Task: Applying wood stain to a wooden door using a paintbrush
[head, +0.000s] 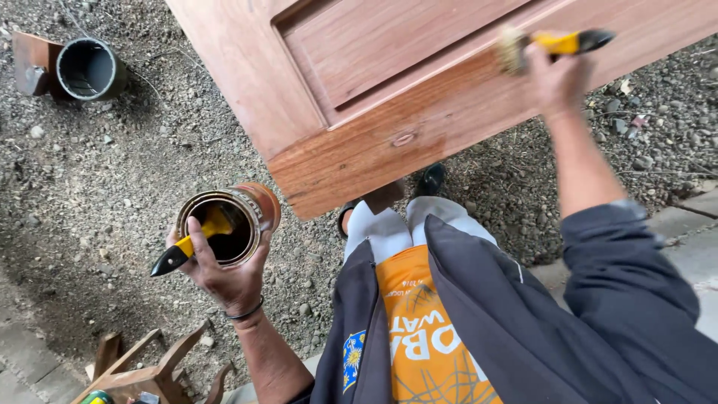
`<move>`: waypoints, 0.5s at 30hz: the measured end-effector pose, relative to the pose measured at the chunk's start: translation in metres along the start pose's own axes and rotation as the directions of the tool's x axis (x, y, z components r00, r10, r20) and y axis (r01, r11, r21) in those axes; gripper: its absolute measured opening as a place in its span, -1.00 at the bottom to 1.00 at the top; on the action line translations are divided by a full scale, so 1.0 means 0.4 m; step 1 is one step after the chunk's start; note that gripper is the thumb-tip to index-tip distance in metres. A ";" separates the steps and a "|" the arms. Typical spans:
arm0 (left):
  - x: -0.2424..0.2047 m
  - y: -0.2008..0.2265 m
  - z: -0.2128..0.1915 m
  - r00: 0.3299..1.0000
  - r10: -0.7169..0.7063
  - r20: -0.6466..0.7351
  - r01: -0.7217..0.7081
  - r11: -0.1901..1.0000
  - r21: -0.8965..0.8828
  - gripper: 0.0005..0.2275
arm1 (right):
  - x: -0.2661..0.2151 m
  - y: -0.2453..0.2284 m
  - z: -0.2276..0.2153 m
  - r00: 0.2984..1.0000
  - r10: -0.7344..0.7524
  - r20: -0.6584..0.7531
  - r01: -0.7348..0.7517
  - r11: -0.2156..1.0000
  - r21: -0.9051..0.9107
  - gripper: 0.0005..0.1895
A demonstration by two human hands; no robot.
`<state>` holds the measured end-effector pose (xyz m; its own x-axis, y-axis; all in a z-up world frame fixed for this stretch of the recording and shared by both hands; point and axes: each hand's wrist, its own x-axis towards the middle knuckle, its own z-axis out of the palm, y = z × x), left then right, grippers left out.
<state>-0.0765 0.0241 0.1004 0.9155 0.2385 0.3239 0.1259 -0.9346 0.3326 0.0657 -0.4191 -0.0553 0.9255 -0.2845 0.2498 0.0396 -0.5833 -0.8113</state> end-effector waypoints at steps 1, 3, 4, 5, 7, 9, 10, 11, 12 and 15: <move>-0.006 0.010 -0.001 1.000 -0.005 -0.001 0.005 1.000 0.000 -0.28 | 0.036 0.064 -0.035 1.000 -0.003 0.004 0.003 1.000 -0.001 -0.83; -0.019 0.030 -0.004 1.000 0.012 -0.002 -0.012 1.000 -0.013 -0.27 | 0.104 0.191 -0.103 0.965 -0.247 -0.090 0.225 0.953 -0.203 -0.84; -0.032 0.037 -0.001 1.000 0.008 -0.002 -0.008 1.000 -0.012 -0.27 | 0.117 0.249 -0.131 0.965 -0.249 -0.086 0.227 0.953 -0.202 -0.84; -0.043 0.042 0.002 1.000 -0.025 -0.012 0.025 1.000 -0.010 -0.28 | 0.131 0.306 -0.157 0.977 -0.185 -0.101 0.134 0.915 -0.379 -0.90; -0.063 0.056 0.004 0.998 -0.059 -0.022 0.059 0.998 -0.008 -0.28 | 0.128 0.281 -0.163 0.984 -0.128 -0.128 0.039 0.840 -0.542 -0.86; -0.078 0.073 0.004 0.997 -0.075 -0.022 0.075 0.997 0.016 -0.28 | 0.093 0.117 -0.124 0.973 0.230 -0.017 -0.227 0.942 -0.247 -0.67; -0.082 0.083 0.008 0.997 -0.075 -0.025 0.075 0.997 0.014 -0.28 | 0.070 0.082 -0.073 0.974 0.228 -0.018 -0.225 0.943 -0.246 -0.67; -0.086 0.093 0.010 0.996 -0.086 -0.020 0.087 0.996 0.034 -0.27 | 0.043 0.047 -0.023 0.977 -0.210 -0.039 0.182 0.913 -0.366 -0.66; -0.090 0.103 0.012 0.995 -0.098 -0.016 0.099 0.994 0.053 -0.27 | 0.017 0.013 0.026 0.795 -0.606 0.005 0.536 0.700 -0.471 -0.65; -0.087 0.139 0.021 0.998 -0.065 -0.018 0.066 0.997 0.042 -0.28 | -0.088 -0.118 0.081 0.813 -0.487 0.320 0.555 0.814 -0.171 -0.77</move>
<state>-0.0980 -0.0386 0.1003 0.8985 0.3035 0.3172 0.2017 -0.9272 0.3158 0.0433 -0.3569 -0.0428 0.8534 0.2965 0.4287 0.4817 -0.7628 -0.4313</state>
